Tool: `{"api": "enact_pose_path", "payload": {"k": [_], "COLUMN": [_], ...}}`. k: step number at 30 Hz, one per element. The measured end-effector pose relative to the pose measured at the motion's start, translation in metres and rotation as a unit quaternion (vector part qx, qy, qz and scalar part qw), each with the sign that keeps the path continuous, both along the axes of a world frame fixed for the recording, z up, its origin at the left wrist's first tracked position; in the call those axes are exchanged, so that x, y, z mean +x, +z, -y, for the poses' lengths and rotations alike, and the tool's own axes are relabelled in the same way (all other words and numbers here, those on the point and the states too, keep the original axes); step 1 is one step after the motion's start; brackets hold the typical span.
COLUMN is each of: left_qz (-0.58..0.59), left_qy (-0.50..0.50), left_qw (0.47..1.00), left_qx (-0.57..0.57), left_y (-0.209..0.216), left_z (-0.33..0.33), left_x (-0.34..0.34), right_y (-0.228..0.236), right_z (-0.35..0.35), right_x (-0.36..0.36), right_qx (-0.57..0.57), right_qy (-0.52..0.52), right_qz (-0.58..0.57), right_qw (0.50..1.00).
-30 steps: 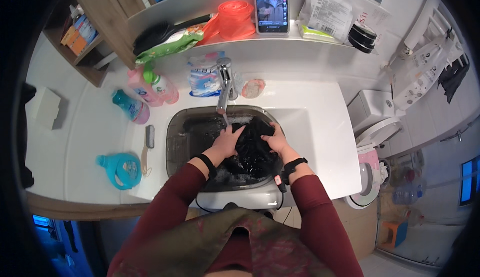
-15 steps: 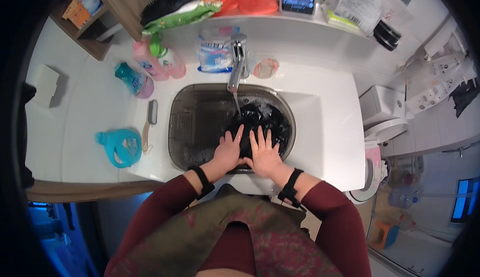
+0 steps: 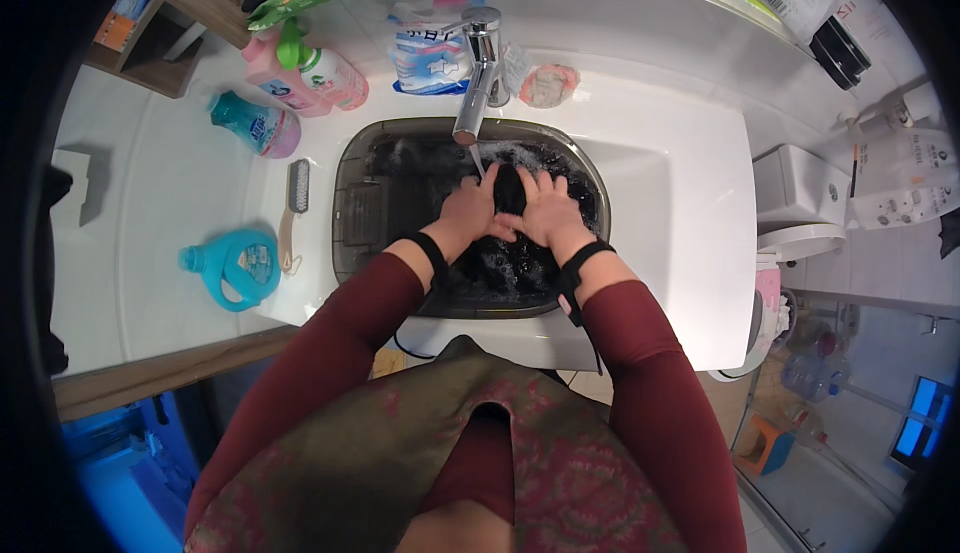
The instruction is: The person hand-washes a black garment in a sink under running water. They repeatedly rub, squeeze, and rinse the fabric, occasionally lifting and repositioning it. The garment remains in the sink throughout the clip.
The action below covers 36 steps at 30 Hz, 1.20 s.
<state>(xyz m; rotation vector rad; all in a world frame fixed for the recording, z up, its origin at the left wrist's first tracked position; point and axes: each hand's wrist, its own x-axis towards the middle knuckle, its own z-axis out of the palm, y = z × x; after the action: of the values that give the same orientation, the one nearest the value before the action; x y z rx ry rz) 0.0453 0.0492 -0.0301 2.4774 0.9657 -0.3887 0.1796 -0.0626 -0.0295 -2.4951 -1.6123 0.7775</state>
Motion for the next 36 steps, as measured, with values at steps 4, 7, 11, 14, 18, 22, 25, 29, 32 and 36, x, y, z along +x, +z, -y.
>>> {"api": "enact_pose_path", "payload": {"k": [4, 7, 11, 14, 18, 22, 25, 29, 32, 36], "left_qz": [-0.024, 0.051, 0.202, 0.303, 0.354, 0.369, 0.228, 0.131, 0.137, 0.169], "left_qy": [0.028, 0.065, 0.145, 0.247, 0.261, -0.042, -0.013, 0.024, 0.016, 0.019], "left_qw": [0.998, 0.995, 0.957, 0.871, 0.867, 0.928, 0.973, 0.989, 0.987, 0.982], "left_qx": [-0.047, -0.054, -0.151, -0.297, -0.236, 0.005, 0.034, 0.065, 0.086, 0.077], "left_y": [0.015, 0.015, 0.011, 0.016, 0.047, 0.07, 0.065, 0.053, 0.047, 0.049], "left_z": [-0.011, 0.0, 0.004, 0.005, -0.004, 0.005, 0.029, 0.036, 0.035, 0.04], "left_x": [0.006, -0.022, -0.072, -0.098, -0.128, -0.129, -0.105, -0.084, -0.085, -0.102], "right_y": [-0.012, -0.008, 0.021, 0.047, 0.049, 0.037, 0.032, 0.027, 0.013, -0.014], "right_z": [-0.023, -0.01, 0.02, 0.018, 0.003, -0.003, 0.006, 0.042, 0.058, 0.056], "right_x": [0.028, 0.042, 0.024, -0.003, -0.065, -0.112, -0.1, -0.031, 0.006, 0.013], "right_qx": [0.022, 0.12, 0.182, 0.249, 0.382, 0.323, 0.326, 0.418, 0.27, 0.104], "right_qy": [-0.016, -0.067, -0.178, -0.205, -0.137, -0.147, -0.096, -0.161, -0.386, -0.472], "right_qz": [-0.06, -0.18, -0.374, -0.433, -0.226, -0.25, -0.36, -0.213, -0.199, -0.618], "right_qw": [0.998, 0.974, 0.892, 0.842, 0.885, 0.901, 0.869, 0.868, 0.859, 0.62]}}
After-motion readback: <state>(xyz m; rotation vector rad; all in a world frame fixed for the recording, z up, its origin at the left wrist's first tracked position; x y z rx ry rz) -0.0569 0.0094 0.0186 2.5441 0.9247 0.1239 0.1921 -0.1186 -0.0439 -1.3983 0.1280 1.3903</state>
